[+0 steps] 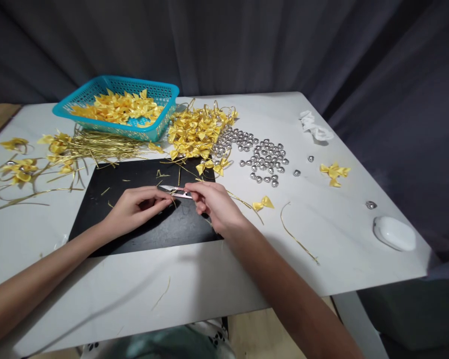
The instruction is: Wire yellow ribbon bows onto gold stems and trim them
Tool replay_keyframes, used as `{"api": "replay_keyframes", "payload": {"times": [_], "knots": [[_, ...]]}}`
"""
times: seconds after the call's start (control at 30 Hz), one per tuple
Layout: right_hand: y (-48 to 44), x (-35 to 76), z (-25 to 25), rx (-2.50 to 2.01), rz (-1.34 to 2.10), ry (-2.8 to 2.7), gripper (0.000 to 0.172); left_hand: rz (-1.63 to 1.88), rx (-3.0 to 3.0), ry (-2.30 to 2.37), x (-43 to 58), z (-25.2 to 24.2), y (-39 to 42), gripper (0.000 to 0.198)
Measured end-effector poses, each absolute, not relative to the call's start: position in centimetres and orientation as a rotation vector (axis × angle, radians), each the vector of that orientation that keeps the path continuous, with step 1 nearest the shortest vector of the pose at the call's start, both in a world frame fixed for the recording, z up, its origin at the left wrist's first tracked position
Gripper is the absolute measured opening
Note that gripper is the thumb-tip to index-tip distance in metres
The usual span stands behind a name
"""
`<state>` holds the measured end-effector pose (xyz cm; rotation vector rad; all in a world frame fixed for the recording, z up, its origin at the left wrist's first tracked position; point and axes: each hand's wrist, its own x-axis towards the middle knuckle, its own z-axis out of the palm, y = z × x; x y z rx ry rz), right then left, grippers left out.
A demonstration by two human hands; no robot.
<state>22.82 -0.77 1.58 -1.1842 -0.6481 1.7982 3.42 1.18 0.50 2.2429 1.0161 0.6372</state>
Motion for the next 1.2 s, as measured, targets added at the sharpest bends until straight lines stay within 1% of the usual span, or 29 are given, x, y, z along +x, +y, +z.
{"api": "replay_keyframes", "payload": {"times": [0.2,0.33,0.43,0.53,0.63,0.73,0.97,1.1,1.2], "knots": [[-0.6,23.3,1.9,-1.151,1.815,-0.625,0.019,0.597,2.122,1.048,3.7,0.8,1.0,0.023],[-0.4,23.5,2.1,-1.16,1.852,-0.556,0.016,0.665,1.765,1.113,4.2,1.7,0.7,0.03],[-0.4,23.5,2.1,-1.156,1.885,-0.514,0.013,0.744,1.48,1.057,4.7,2.3,0.8,0.034],[-0.5,23.4,2.0,-1.152,1.891,-0.498,0.014,0.64,1.33,0.964,5.3,2.6,1.0,0.036],[-0.5,23.5,1.9,-1.155,1.889,-0.49,0.016,0.519,1.332,0.979,6.0,2.6,1.0,0.028],[-0.4,23.5,1.9,-1.165,1.878,-0.485,0.012,0.546,1.323,1.034,6.4,2.4,0.8,0.02],[-0.5,23.5,1.8,-1.166,1.879,-0.494,0.011,0.546,1.341,1.037,6.2,2.3,0.7,0.018],[-0.5,23.5,1.5,-1.151,1.887,-0.517,0.014,0.565,1.349,1.028,6.4,2.4,0.7,0.027],[-0.5,23.5,1.4,-1.152,1.881,-0.54,0.016,0.541,1.359,1.008,6.6,2.4,0.5,0.02]]}}
